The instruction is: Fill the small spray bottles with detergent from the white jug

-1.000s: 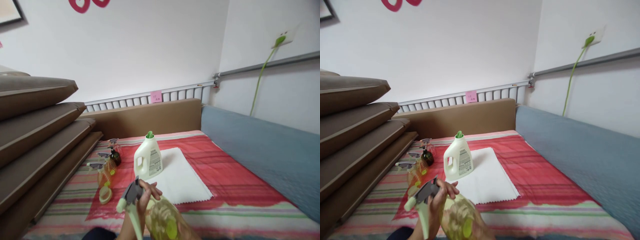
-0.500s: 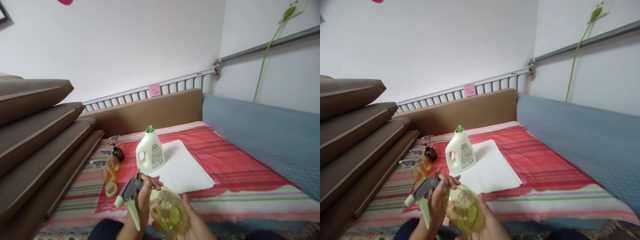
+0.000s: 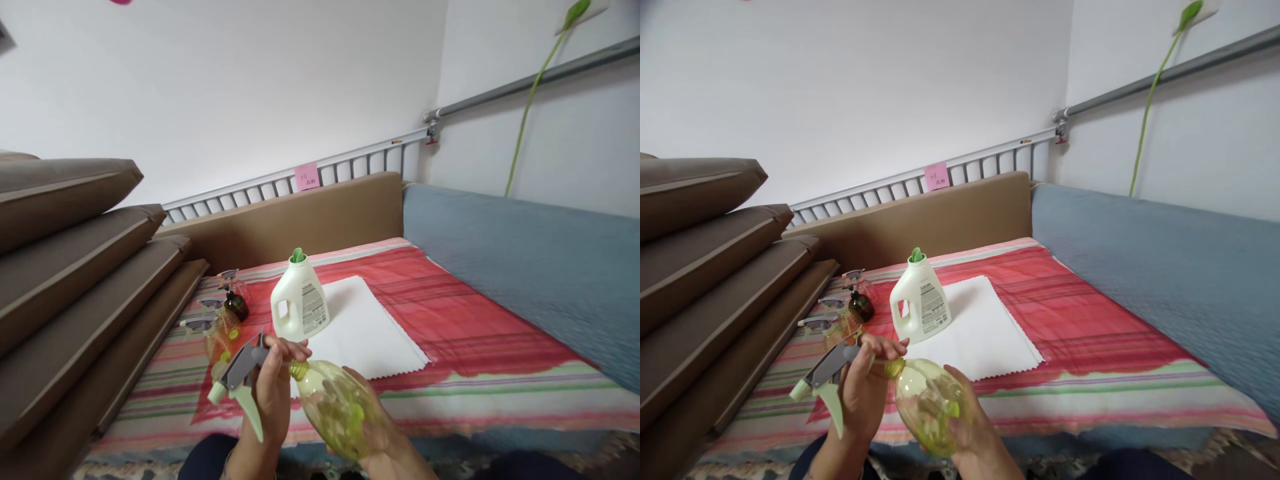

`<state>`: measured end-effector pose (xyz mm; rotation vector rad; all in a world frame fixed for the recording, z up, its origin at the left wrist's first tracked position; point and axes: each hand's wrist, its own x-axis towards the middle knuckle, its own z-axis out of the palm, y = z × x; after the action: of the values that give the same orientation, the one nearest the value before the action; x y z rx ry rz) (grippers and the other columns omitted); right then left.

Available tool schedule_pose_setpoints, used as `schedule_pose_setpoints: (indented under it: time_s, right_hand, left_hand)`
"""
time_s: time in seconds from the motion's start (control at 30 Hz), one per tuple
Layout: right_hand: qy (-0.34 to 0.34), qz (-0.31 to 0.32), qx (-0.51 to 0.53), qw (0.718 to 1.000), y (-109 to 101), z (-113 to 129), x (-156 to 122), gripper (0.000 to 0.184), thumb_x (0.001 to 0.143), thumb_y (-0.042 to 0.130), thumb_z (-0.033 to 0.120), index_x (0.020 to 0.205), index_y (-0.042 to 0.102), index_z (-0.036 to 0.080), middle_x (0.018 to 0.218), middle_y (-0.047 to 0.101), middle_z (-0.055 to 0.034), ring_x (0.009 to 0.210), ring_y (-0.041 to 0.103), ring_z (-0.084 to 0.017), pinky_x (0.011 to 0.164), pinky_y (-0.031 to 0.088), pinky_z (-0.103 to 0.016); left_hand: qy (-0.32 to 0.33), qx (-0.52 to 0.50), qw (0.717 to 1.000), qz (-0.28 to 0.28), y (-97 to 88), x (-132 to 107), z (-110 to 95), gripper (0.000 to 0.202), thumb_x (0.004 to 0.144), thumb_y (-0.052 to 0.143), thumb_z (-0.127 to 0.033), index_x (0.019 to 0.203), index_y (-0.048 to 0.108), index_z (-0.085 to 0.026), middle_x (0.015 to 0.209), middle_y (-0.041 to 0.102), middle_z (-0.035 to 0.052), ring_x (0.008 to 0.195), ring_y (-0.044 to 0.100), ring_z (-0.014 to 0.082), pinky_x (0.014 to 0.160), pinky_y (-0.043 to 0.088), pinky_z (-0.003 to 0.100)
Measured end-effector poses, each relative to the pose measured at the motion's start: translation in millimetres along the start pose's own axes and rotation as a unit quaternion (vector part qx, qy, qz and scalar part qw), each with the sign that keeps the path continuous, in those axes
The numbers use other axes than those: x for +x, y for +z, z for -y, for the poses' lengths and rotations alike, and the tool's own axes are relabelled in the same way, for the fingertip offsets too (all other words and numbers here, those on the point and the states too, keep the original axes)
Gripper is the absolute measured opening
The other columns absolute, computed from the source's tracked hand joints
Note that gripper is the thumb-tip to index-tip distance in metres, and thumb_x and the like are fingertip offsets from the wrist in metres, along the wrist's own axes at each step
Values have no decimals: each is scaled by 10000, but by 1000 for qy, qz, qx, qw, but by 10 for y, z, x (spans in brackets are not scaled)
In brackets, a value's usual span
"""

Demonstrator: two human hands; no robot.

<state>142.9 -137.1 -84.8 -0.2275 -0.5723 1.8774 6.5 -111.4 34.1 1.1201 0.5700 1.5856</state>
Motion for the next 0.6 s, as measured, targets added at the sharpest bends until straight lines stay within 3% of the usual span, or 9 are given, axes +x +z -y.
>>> schedule_pose_setpoints:
  time_s: [0.13, 0.27, 0.43, 0.6]
  right_hand:
    - [8, 7, 16, 1000, -71, -64, -40, 640, 577, 798, 406, 1160, 535, 387, 1204, 605, -48, 1093, 560, -332, 647, 530, -459]
    - [30, 6, 45, 999, -46, -62, -114, 562, 660, 740, 407, 1178, 540, 324, 1191, 633, -83, 1045, 604, -303, 572, 523, -317]
    - [58, -12, 17, 998, -101, -58, -122, 453, 740, 674, 425, 1162, 552, 315, 1243, 607, -47, 1078, 591, -271, 672, 542, -354]
    - [74, 6, -38, 997, -304, -24, -7, 370, 837, 584, 405, 1135, 567, 187, 1189, 612, -85, 1051, 594, -232, 835, 526, -439]
  left_hand:
    - [3, 0, 1000, 0, 21, 70, -146, 219, 813, 582, -355, 675, 558, -187, 637, 612, 4, 742, 617, 191, 857, 439, 371]
    - [37, 8, 999, -3, 22, 114, -228, 255, 826, 547, -391, 668, 580, -193, 648, 622, 9, 749, 605, 195, 832, 448, 358]
    - [30, 165, 985, 29, -13, 84, -142, 218, 795, 591, -329, 639, 614, -178, 670, 655, 32, 692, 590, 191, 779, 445, 333]
    - [77, 162, 984, -17, -44, 64, -200, 231, 796, 578, -369, 670, 616, -179, 726, 635, 36, 799, 597, 216, 818, 449, 347]
